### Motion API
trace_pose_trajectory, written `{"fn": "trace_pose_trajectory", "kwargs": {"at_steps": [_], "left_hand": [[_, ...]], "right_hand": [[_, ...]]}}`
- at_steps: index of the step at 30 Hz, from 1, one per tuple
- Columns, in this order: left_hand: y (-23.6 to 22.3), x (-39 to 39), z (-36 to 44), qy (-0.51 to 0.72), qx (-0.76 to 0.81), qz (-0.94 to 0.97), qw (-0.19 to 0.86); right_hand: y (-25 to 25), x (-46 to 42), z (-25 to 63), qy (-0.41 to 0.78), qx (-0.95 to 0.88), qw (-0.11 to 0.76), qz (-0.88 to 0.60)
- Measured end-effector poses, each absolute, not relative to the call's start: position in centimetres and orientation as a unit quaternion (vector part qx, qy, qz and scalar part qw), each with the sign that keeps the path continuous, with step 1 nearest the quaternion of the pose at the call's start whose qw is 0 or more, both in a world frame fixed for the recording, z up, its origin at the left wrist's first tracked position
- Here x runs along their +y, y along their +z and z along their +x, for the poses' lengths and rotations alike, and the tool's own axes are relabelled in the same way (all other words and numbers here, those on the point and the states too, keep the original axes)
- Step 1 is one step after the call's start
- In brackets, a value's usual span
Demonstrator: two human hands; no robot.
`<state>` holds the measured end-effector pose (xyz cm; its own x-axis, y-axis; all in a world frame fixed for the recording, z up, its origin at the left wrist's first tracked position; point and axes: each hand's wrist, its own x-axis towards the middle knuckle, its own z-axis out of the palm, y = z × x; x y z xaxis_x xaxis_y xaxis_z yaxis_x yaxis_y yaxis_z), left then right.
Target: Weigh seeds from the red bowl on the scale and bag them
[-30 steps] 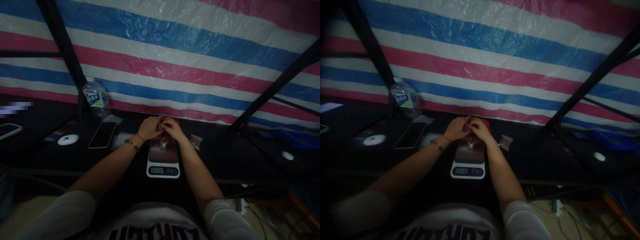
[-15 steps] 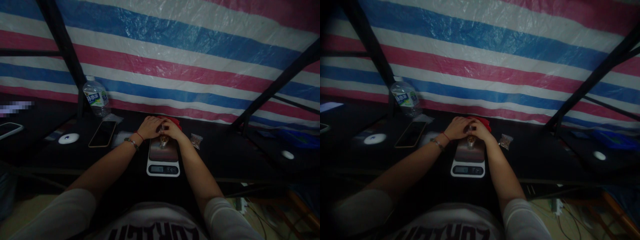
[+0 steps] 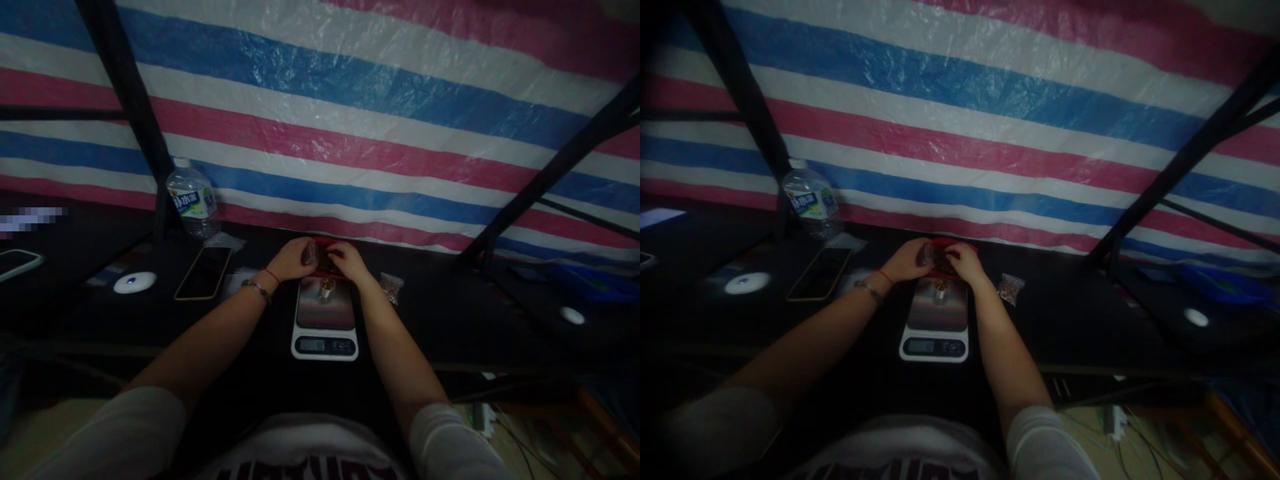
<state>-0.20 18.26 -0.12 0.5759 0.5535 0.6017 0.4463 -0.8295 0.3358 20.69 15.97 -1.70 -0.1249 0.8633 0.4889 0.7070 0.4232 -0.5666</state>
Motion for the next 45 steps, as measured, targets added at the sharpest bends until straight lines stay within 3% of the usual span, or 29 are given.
{"fn": "trace_pose_trajectory", "kwargs": {"at_steps": [4,15,36,45], "left_hand": [[-0.3,18.7,-0.9,0.364,0.302,0.876,0.095],[-1.1,19.1,-1.6,0.449,0.345,0.815,0.121],[-1.7,19.4,-1.5,0.449,0.347,0.811,0.142],[-1.7,19.4,-1.6,0.453,0.34,0.813,0.135]], "right_hand": [[-2.5,16.5,19.9,0.103,-0.804,0.257,-0.526],[-0.7,18.6,18.2,0.079,-0.834,0.113,-0.534],[-0.2,16.8,19.8,0.075,-0.799,0.187,-0.567],[3.4,11.2,19.5,0.071,-0.801,0.337,-0.491]]}}
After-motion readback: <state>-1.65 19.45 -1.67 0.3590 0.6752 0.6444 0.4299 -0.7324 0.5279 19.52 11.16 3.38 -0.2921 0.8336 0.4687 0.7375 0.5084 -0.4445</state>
